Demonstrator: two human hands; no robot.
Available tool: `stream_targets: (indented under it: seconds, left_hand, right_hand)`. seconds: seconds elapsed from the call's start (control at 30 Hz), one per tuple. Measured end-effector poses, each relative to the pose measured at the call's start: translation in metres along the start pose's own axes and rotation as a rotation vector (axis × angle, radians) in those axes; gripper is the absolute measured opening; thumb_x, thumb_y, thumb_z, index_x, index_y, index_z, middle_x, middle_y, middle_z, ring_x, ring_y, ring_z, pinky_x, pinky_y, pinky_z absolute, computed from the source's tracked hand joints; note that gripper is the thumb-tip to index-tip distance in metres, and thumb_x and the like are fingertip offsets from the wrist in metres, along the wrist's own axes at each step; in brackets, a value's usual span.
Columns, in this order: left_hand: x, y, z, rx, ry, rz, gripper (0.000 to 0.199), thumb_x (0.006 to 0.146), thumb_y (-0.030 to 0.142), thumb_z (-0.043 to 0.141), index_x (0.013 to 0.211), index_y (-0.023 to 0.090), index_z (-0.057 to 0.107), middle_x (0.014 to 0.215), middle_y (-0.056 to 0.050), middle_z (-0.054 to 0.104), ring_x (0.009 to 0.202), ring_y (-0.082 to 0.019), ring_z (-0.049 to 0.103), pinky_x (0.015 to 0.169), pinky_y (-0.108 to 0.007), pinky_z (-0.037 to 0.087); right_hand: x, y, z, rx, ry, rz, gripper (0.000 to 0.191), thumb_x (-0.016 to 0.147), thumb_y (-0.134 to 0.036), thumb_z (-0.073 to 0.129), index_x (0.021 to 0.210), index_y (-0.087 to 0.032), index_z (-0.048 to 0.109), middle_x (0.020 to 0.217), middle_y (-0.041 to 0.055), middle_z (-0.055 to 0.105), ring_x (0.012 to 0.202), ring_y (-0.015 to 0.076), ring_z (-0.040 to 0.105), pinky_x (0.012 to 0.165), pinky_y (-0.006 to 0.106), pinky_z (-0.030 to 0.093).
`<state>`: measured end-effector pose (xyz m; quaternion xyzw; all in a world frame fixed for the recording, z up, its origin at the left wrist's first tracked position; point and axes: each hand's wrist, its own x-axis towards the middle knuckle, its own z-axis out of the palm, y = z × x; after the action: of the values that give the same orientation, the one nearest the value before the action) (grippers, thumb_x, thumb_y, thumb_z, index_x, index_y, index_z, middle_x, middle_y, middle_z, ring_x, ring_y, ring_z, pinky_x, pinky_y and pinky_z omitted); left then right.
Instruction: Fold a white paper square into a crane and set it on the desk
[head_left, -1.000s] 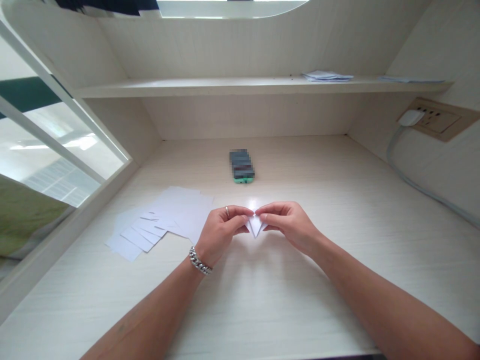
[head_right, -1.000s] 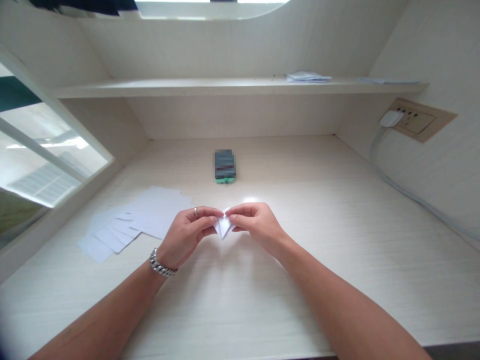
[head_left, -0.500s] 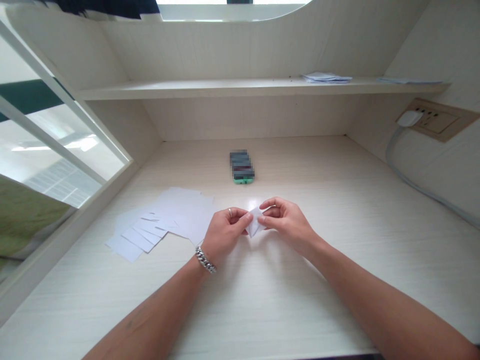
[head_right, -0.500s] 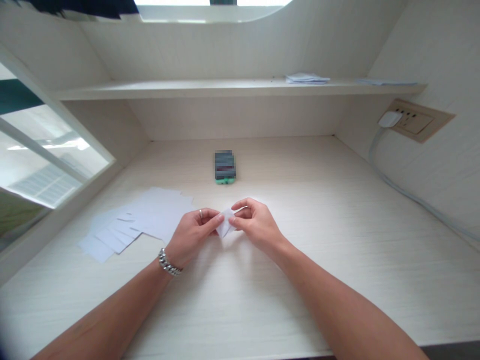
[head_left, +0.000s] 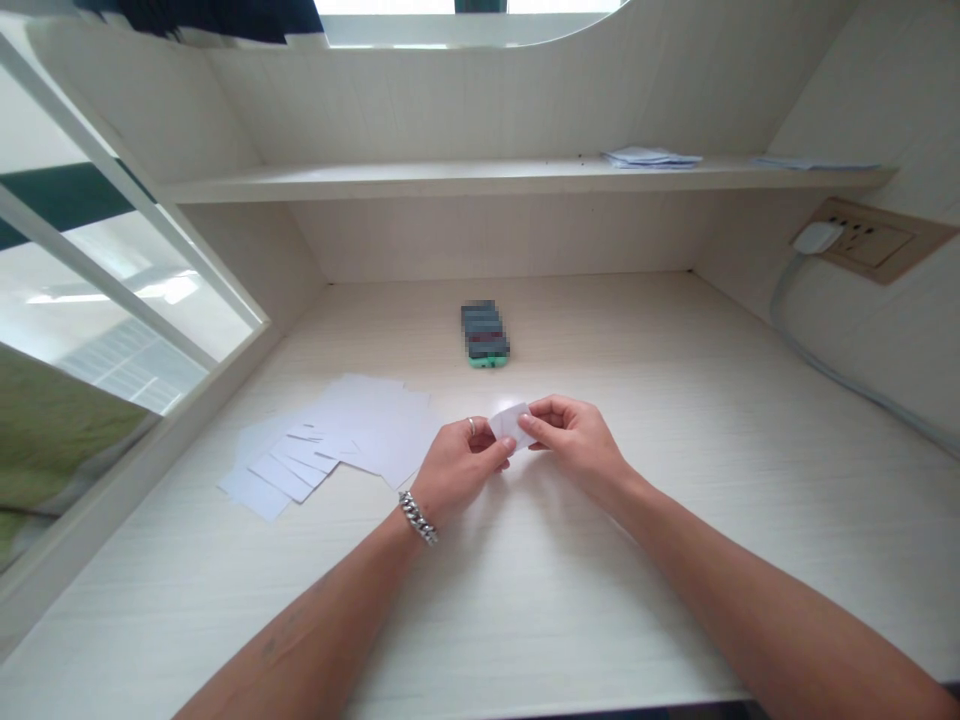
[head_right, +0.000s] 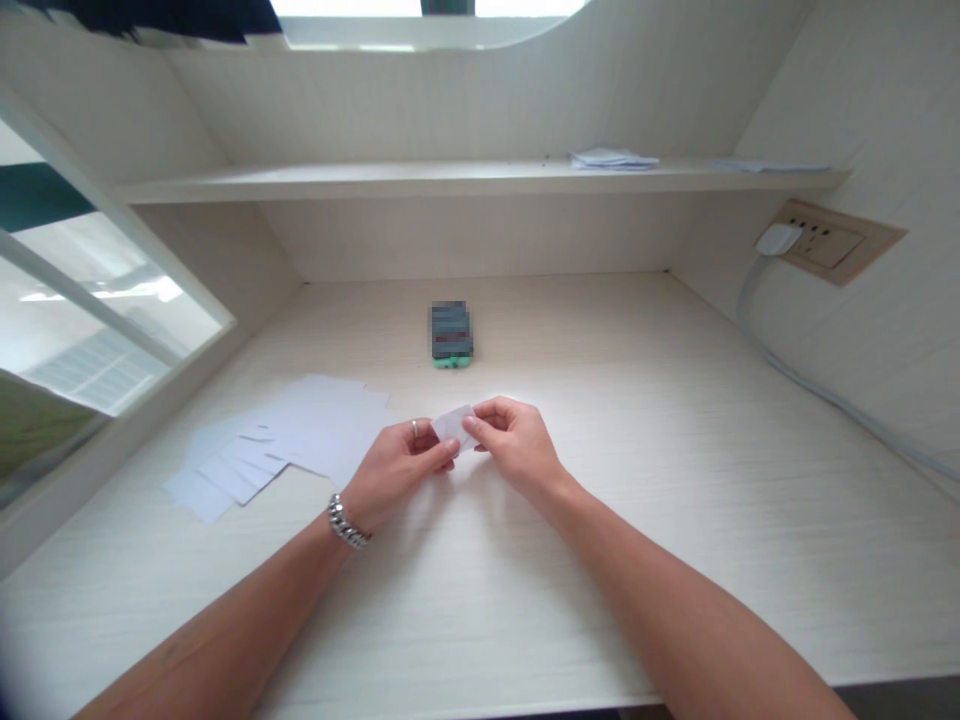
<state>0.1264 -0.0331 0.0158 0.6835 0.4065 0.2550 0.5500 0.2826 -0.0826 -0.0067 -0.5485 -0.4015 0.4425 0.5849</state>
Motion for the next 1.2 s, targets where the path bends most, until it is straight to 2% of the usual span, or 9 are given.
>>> stream_targets:
  seconds: [0.17,0.3,0.47,0.6,0.67,0.77,0.87,1.0,1.2]
  left_hand:
    - [0.000,-0.004,0.001,0.092,0.023,0.036,0.022,0.074,0.027,0.066,0.057,0.017,0.056,0.052,0.002,0.057,0.049,-0.011,0.050,0.049,-0.023,0.035]
    - [-0.001,-0.004,0.002,0.162,0.046,0.067,0.025,0.073,0.031,0.065,0.055,0.018,0.053,0.051,0.003,0.054,0.050,-0.011,0.047,0.050,-0.024,0.033]
    - [0.001,-0.006,-0.003,0.083,0.048,0.071,0.015,0.073,0.030,0.064,0.071,0.015,0.063,0.068,-0.002,0.065,0.062,-0.015,0.057,0.060,-0.026,0.042]
    - [0.007,-0.013,-0.006,0.054,0.166,0.079,0.023,0.078,0.037,0.061,0.078,0.014,0.064,0.071,-0.005,0.066,0.067,-0.017,0.060,0.065,-0.029,0.046]
    - [0.009,-0.015,-0.007,0.082,0.181,0.084,0.023,0.078,0.037,0.061,0.077,0.014,0.065,0.072,-0.005,0.067,0.067,-0.018,0.060,0.065,-0.029,0.046]
    - [0.008,-0.015,-0.007,0.120,0.141,0.088,0.022,0.076,0.036,0.064,0.075,0.015,0.067,0.073,-0.006,0.069,0.067,-0.018,0.061,0.063,-0.029,0.046]
    - [0.006,-0.012,-0.010,0.108,0.084,0.071,0.021,0.074,0.036,0.065,0.070,0.015,0.067,0.068,-0.005,0.069,0.064,-0.018,0.060,0.061,-0.028,0.044]
    - [0.005,-0.008,-0.017,0.096,0.023,0.110,0.024,0.076,0.035,0.063,0.062,0.016,0.066,0.062,-0.003,0.066,0.061,-0.016,0.057,0.060,-0.027,0.042]
    - [0.004,-0.010,-0.017,0.053,0.052,0.123,0.023,0.076,0.037,0.066,0.077,0.015,0.072,0.070,-0.005,0.070,0.065,-0.016,0.060,0.062,-0.027,0.044]
  right_hand:
    - [0.000,-0.001,0.000,-0.017,-0.051,-0.031,0.030,0.069,-0.040,0.077,0.084,-0.015,0.069,0.075,0.0035,0.071,0.069,0.0166,0.064,0.062,0.028,0.050]
    - [0.000,0.000,0.001,-0.044,-0.020,-0.106,0.026,0.071,-0.039,0.076,0.076,-0.015,0.068,0.071,0.0020,0.067,0.065,0.0138,0.060,0.061,0.027,0.047]
    - [0.003,0.003,0.001,-0.010,0.006,-0.072,0.031,0.071,-0.044,0.075,0.078,-0.015,0.065,0.070,0.0011,0.065,0.064,0.0137,0.059,0.060,0.027,0.047]
    - [0.004,0.003,-0.002,-0.079,-0.103,0.022,0.032,0.072,-0.045,0.073,0.078,-0.016,0.062,0.070,0.0024,0.066,0.065,0.0155,0.062,0.060,0.027,0.048]
    - [0.003,0.002,-0.003,-0.103,-0.157,0.023,0.030,0.073,-0.043,0.072,0.080,-0.016,0.061,0.073,0.0027,0.067,0.066,0.0162,0.064,0.061,0.028,0.048]
    - [0.002,0.001,-0.004,-0.165,-0.169,-0.041,0.024,0.079,-0.040,0.066,0.082,-0.017,0.063,0.076,0.0024,0.067,0.067,0.0156,0.063,0.062,0.028,0.048]
    - [0.000,0.000,-0.005,-0.292,-0.128,-0.096,0.020,0.081,-0.036,0.063,0.076,-0.017,0.065,0.070,0.0013,0.064,0.064,0.0142,0.058,0.058,0.026,0.044]
    - [-0.001,-0.001,-0.004,-0.322,-0.105,-0.098,0.020,0.081,-0.035,0.064,0.073,-0.017,0.064,0.067,0.0003,0.063,0.061,0.0132,0.054,0.057,0.025,0.042]
    - [-0.002,0.000,-0.002,-0.249,-0.073,-0.103,0.022,0.080,-0.038,0.064,0.077,-0.017,0.064,0.069,0.0011,0.064,0.064,0.0148,0.056,0.060,0.027,0.045]
